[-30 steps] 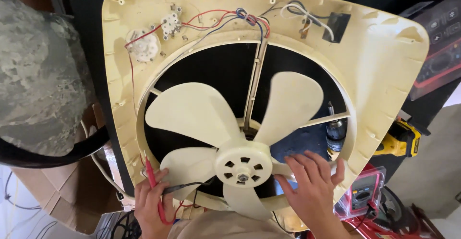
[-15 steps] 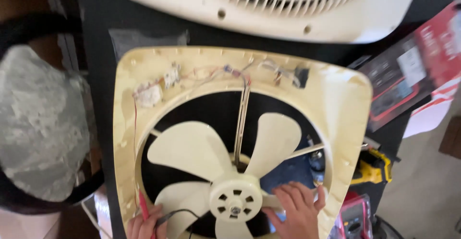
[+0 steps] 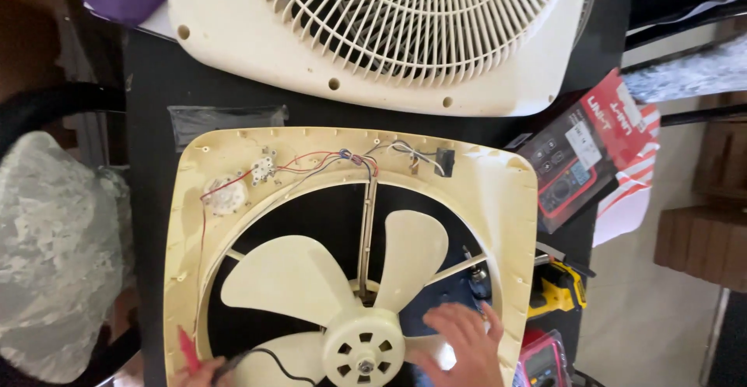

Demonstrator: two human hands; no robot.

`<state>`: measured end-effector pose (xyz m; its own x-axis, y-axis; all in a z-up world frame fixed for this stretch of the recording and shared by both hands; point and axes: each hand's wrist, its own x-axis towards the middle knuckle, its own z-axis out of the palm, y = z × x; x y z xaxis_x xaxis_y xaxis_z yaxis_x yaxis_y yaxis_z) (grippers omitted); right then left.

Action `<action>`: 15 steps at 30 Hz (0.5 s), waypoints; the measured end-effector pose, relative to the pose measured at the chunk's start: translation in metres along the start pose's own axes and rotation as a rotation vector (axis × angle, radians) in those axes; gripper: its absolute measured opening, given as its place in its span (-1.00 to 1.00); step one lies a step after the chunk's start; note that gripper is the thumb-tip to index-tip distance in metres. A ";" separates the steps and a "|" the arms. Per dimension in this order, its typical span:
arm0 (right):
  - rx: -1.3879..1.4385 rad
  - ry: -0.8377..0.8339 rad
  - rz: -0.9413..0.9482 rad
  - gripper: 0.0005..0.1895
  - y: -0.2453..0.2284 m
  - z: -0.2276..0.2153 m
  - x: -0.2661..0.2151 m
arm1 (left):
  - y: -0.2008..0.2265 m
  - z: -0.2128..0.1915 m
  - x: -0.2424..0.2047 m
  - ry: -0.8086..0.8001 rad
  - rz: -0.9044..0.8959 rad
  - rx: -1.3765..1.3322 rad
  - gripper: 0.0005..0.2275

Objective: Testing electrical components and wiring of a fan assembly using a multimeter

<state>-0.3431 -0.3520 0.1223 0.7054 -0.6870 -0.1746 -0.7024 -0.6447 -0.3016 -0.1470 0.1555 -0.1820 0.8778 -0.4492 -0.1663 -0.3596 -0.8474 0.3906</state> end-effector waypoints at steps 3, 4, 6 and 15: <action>0.113 -0.012 0.023 -0.61 0.026 -0.015 0.028 | 0.163 -0.074 0.097 0.042 -0.017 -0.108 -0.76; 0.172 0.036 -0.013 -0.62 0.035 -0.020 0.040 | 0.237 -0.148 0.108 0.136 0.008 -0.221 -0.82; 0.172 0.075 0.004 -0.69 0.034 -0.043 0.077 | 0.256 -0.166 0.124 0.128 0.057 -0.238 -0.87; 0.050 0.227 -0.096 -0.59 0.039 -0.037 0.206 | 0.230 -0.148 0.126 0.146 0.200 -0.131 -0.89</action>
<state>-0.2286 -0.5315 0.1090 0.7253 -0.6848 0.0700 -0.6238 -0.6969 -0.3540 -0.0726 -0.0539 0.0206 0.8331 -0.5504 0.0551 -0.4950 -0.6975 0.5181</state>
